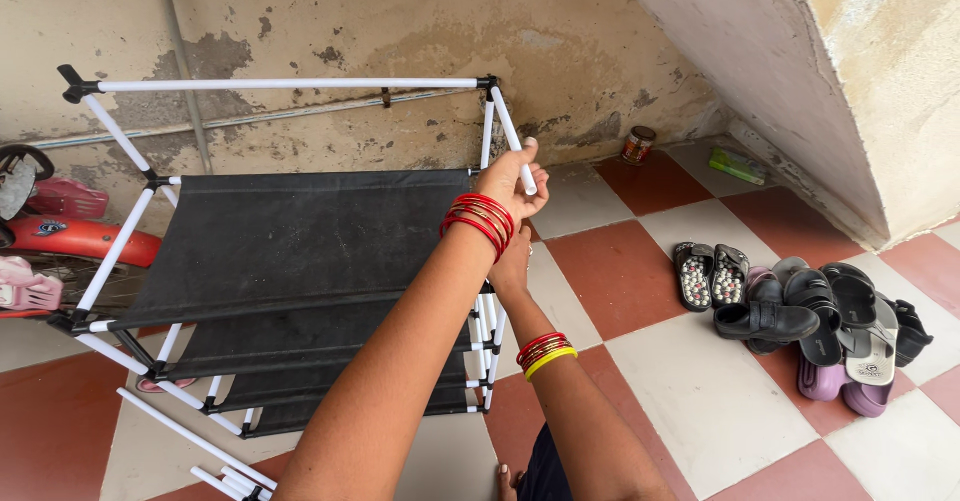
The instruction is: The person disassembles a shoe rack by detaching plastic connectors and pulling rods out of the frame and fabric shelves by hand.
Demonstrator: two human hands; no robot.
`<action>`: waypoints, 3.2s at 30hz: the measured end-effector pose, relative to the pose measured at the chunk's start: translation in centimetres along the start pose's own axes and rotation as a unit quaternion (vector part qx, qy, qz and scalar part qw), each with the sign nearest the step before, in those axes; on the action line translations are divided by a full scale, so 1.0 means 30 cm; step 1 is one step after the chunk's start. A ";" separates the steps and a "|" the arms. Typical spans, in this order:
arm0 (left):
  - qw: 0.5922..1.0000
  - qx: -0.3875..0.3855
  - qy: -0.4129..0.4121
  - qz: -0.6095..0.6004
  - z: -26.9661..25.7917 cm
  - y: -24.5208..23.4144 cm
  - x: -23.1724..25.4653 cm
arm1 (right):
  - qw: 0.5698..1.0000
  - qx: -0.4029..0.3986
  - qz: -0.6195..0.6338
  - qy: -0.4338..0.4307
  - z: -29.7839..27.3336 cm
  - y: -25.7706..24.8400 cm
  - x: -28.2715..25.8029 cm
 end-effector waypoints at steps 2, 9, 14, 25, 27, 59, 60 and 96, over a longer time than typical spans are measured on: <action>0.999 0.026 0.013 0.034 -0.027 -0.003 0.007 | 0.999 0.004 0.036 0.012 -0.004 -0.014 -0.006; 0.987 0.076 0.040 0.134 -0.020 -0.060 0.028 | 0.994 -0.007 0.077 0.073 -0.023 -0.047 -0.021; 0.990 0.041 0.049 0.130 0.037 -0.085 0.026 | 0.995 -0.004 0.065 0.075 -0.033 -0.054 -0.040; 0.997 -0.059 -0.003 -0.046 -0.005 -0.024 -0.008 | 0.989 -0.020 0.095 0.116 -0.060 -0.100 -0.082; 0.999 -0.017 0.022 0.028 -0.049 -0.028 0.009 | 0.990 -0.017 0.089 0.109 -0.059 -0.104 -0.086; 0.997 -0.025 0.014 0.077 -0.012 -0.077 0.028 | 0.989 0.011 0.115 0.094 -0.068 -0.111 -0.100; 0.998 -0.027 0.008 0.053 -0.011 -0.072 0.022 | 0.989 0.011 0.107 0.097 -0.068 -0.116 -0.102; 0.984 0.027 0.024 0.173 -0.041 -0.065 0.057 | 0.988 0.006 0.121 0.094 -0.064 -0.109 -0.103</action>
Point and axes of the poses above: each hand's wrist, its own z-axis towards the middle knuckle, its own y-axis out of the palm, x = y × z, the point moved 7 cm from there along z, towards the middle knuckle, and after that the axes turned 8 degrees about -x, right-handed, at the moved point
